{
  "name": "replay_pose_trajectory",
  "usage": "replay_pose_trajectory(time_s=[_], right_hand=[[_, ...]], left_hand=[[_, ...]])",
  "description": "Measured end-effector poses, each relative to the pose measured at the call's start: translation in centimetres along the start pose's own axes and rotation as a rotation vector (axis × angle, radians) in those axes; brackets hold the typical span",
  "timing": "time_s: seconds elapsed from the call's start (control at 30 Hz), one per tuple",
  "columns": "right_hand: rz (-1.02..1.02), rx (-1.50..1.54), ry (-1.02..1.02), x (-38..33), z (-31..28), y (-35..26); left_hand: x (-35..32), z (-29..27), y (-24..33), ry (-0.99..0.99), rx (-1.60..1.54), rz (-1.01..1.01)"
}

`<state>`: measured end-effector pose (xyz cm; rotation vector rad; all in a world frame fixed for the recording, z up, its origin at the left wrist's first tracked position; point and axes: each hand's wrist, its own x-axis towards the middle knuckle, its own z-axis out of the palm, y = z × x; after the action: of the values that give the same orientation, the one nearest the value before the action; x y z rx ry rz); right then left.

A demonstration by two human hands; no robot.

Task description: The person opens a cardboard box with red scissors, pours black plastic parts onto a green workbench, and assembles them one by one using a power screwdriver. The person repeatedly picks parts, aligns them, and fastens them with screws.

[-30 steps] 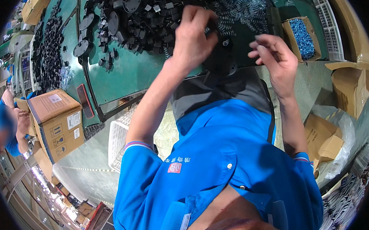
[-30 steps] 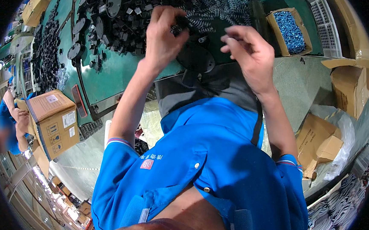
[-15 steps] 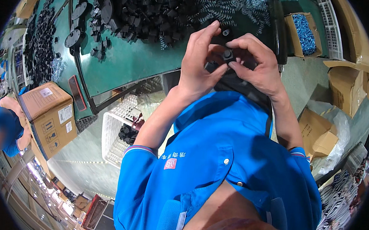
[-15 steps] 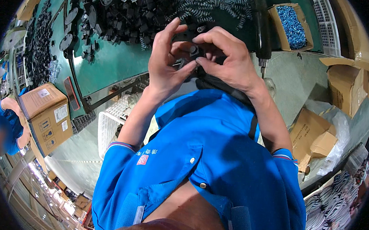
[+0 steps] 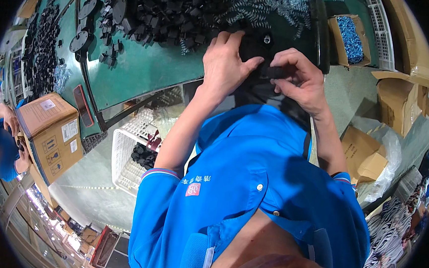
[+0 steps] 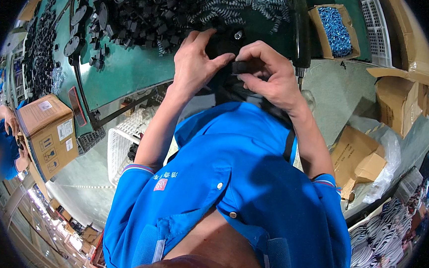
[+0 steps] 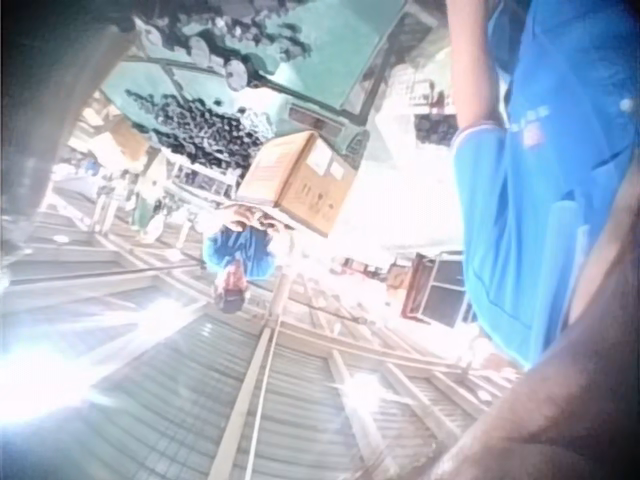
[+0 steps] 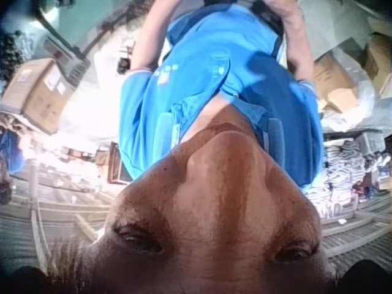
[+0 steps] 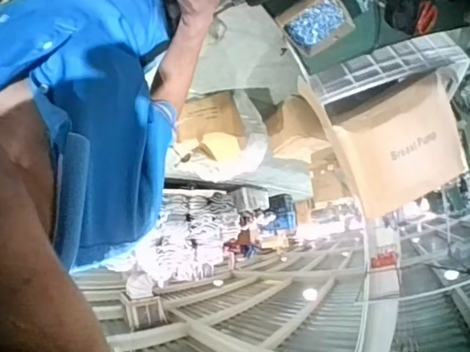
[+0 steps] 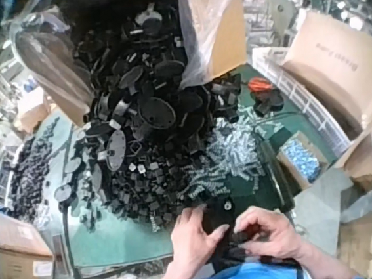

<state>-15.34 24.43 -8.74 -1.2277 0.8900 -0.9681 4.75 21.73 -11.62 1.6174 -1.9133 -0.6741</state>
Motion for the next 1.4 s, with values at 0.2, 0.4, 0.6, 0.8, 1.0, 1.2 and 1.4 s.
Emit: replay_pose_trajectory(time_s=[0.2,0.4,0.6,0.8,1.0,1.2,1.4], right_hand=[[-0.071,-0.047,0.109,0.6,-2.8,0.7],[0.1,-0.135,0.206,1.3,-1.7,0.4],[0.139,-0.367,0.242,2.0,-0.1,0.4],[0.211,-0.359,0.323,3.0,0.4,-0.5],[0.345,-0.039,0.288,3.1,-1.7,0.1],[-0.038,-0.822,0.391,2.7,0.0,0.3],[-0.121,-0.889,0.432,3.3,0.8,0.0]], left_hand=[[0.5,-0.1,1.1,-0.146,-0.181,-0.16],[0.6,0.1,0.9,-0.189,-0.212,-0.241],[0.5,0.3,0.6,-0.202,-0.229,-0.228],[0.4,0.3,0.5,-0.187,-0.277,-0.206],[0.5,0.4,0.7,-0.19,-0.295,-0.2],[0.0,1.5,0.3,-0.163,-0.382,-0.169],[-0.5,1.4,0.6,-0.241,-0.896,-0.484]])
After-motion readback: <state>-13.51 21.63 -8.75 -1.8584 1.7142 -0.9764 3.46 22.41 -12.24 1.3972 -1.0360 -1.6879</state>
